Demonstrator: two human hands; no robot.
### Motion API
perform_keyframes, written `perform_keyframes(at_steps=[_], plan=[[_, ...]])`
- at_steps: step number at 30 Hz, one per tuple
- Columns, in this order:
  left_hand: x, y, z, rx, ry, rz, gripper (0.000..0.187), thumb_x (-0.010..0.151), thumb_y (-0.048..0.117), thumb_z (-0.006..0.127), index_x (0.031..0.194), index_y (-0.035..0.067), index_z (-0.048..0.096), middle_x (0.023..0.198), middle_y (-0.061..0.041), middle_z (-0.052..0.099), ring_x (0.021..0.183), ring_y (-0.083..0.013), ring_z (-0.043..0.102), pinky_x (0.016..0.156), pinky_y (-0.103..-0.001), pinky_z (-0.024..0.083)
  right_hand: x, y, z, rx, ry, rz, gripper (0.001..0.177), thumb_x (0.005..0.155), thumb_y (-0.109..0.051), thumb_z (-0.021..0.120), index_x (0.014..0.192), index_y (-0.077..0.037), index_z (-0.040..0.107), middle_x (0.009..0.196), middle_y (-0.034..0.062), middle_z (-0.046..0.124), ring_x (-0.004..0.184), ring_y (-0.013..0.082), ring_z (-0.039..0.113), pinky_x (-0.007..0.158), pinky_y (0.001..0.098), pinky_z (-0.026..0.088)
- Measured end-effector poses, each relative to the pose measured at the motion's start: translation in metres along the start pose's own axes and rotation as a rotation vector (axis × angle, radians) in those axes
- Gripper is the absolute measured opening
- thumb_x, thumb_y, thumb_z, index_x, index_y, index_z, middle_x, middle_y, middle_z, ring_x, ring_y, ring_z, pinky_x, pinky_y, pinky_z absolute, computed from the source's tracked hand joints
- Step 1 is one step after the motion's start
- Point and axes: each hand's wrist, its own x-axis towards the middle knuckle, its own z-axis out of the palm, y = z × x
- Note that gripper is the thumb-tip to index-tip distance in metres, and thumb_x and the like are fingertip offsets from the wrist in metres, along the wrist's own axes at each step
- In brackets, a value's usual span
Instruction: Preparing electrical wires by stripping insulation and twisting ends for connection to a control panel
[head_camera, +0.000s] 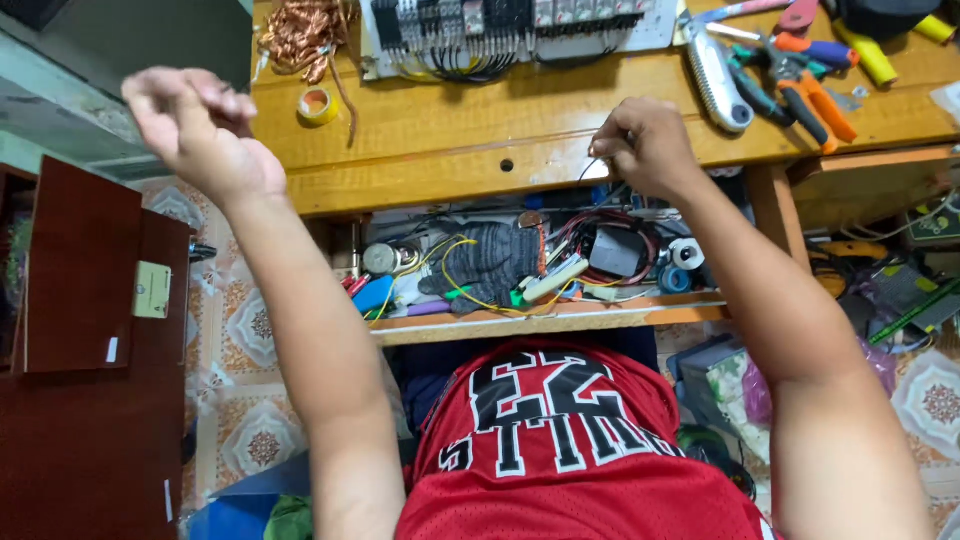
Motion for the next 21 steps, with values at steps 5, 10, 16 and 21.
perform_keyframes(at_steps=[5, 10, 16, 21], plan=[[-0.009, 0.021, -0.005, 0.214, -0.21, -0.106, 0.02, 0.106, 0.024, 0.066, 0.097, 0.012, 0.053, 0.076, -0.009, 0.058, 0.071, -0.0186, 0.058, 0.063, -0.03, 0.048, -0.005, 0.003, 0.002, -0.079, -0.014, -0.01, 0.014, 0.096, -0.014, 0.084, 0.086, -0.015, 0.074, 0.086, 0.0009, 0.071, 0.083, 0.023, 0.06, 0.081, 0.0425, 0.043], [0.01, -0.013, -0.06, 0.455, -0.27, -0.149, 0.024, 0.105, 0.026, 0.073, 0.098, 0.007, 0.059, 0.078, -0.007, 0.063, 0.067, -0.0115, 0.064, 0.054, -0.024, 0.048, 0.001, -0.007, 0.001, -0.115, -0.018, -0.069, 0.01, 0.096, -0.016, 0.078, 0.087, -0.015, 0.075, 0.089, 0.0035, 0.073, 0.084, 0.028, 0.063, 0.078, 0.044, 0.044], [0.039, -0.029, -0.131, 0.949, -0.198, -0.37, 0.008, 0.105, 0.012, 0.069, 0.106, 0.007, 0.076, 0.076, -0.002, 0.074, 0.056, -0.0047, 0.066, 0.048, -0.017, 0.057, -0.006, -0.003, 0.007, -0.136, 0.043, 0.002, 0.005, 0.094, -0.011, 0.078, 0.089, -0.013, 0.077, 0.088, 0.0048, 0.073, 0.084, 0.0273, 0.063, 0.075, 0.0434, 0.045], [0.066, -0.091, -0.224, 1.199, -0.243, -0.473, 0.019, 0.101, 0.018, 0.074, 0.116, 0.008, 0.067, 0.074, -0.006, 0.072, 0.051, -0.0115, 0.067, 0.037, -0.023, 0.053, -0.008, 0.004, 0.011, -0.133, 0.06, 0.047, 0.01, 0.092, -0.02, 0.082, 0.102, -0.02, 0.079, 0.091, 0.0066, 0.071, 0.096, 0.0346, 0.068, 0.089, 0.046, 0.049]])
